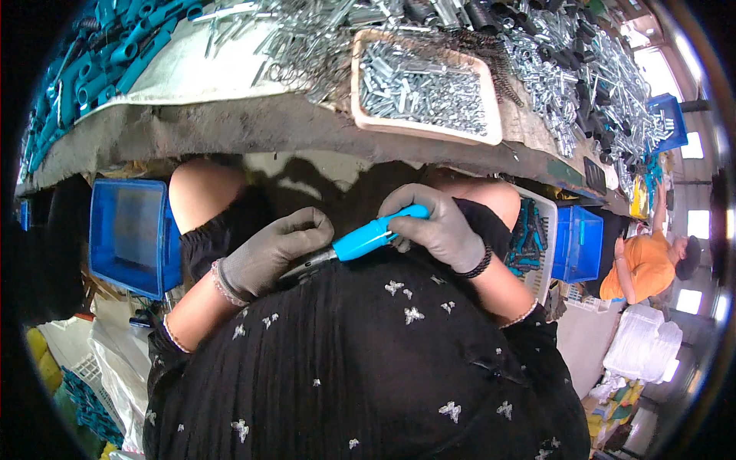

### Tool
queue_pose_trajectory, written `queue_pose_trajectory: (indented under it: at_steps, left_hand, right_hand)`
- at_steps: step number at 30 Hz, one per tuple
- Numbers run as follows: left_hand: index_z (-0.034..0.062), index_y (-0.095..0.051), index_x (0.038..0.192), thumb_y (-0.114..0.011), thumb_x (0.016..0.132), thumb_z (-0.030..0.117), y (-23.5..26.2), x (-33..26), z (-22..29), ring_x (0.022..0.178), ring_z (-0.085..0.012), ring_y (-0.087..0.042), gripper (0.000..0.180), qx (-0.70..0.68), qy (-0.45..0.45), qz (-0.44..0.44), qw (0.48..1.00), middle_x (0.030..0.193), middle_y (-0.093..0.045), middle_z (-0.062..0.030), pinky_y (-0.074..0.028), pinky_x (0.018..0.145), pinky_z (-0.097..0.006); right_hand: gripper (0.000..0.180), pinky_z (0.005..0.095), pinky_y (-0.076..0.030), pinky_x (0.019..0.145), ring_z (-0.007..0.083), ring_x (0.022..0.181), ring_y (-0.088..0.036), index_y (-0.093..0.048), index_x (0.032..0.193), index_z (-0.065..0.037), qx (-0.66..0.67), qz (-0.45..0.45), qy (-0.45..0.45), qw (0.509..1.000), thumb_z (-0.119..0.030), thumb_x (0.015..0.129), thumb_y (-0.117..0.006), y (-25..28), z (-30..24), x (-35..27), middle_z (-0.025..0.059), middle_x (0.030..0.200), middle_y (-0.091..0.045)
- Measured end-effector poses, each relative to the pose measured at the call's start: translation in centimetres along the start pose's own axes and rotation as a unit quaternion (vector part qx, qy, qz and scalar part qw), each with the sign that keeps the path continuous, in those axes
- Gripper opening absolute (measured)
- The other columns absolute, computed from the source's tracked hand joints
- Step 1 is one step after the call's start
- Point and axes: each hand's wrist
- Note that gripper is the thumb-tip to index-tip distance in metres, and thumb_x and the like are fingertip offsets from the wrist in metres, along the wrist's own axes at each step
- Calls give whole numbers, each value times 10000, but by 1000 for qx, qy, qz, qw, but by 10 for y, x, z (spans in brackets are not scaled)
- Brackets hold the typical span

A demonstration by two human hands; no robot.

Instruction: The person assembles handheld tools by fitting metal cylinders, springs, and pins together by hand, attaching plastic handles and sleeves to the metal assemblies, and placing the completed tools into a basket.

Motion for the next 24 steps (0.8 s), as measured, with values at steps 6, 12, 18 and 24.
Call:
queue_pose_trajectory:
  at_steps: [6,12,18,24]
  left_hand:
    - [22,-588,1177,-553,1013,308,-11,24,6,849,-100,-607,331,225,-21,94,970,900,-640,-72,-487,750,-270]
    - [3,-613,1149,-543,1031,343,-11,39,10,942,-174,-628,367,293,-179,66,937,979,-660,-112,-499,852,-315]
    - [20,-640,1194,-541,1027,380,-10,32,19,999,-175,-622,409,241,-89,55,965,1051,-679,-127,-488,894,-326]
    - [6,-642,1208,-557,1000,205,-5,20,23,1017,-160,-614,300,295,-123,142,937,1087,-677,-112,-478,912,-311]
  right_hand:
    - [154,226,-538,621,76,705,-634,-612,1064,-34,-8,20,70,997,-104,937,-664,2,2,0,38,897,-652]
    - [141,223,-507,585,65,656,-602,-598,1023,-29,34,65,46,996,-96,923,-671,4,-2,2,44,908,-627]
    - [113,237,-488,569,71,642,-591,-586,1008,-28,-38,29,125,991,-75,928,-652,10,-10,9,40,902,-604]
    - [109,240,-487,576,75,656,-591,-577,993,-29,-28,26,155,987,-60,930,-659,-6,-7,16,53,951,-584]
Point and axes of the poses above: each hand's wrist, its own x-axis towards the middle knuckle, its own y-axis out of the back of the hand, z = x × y
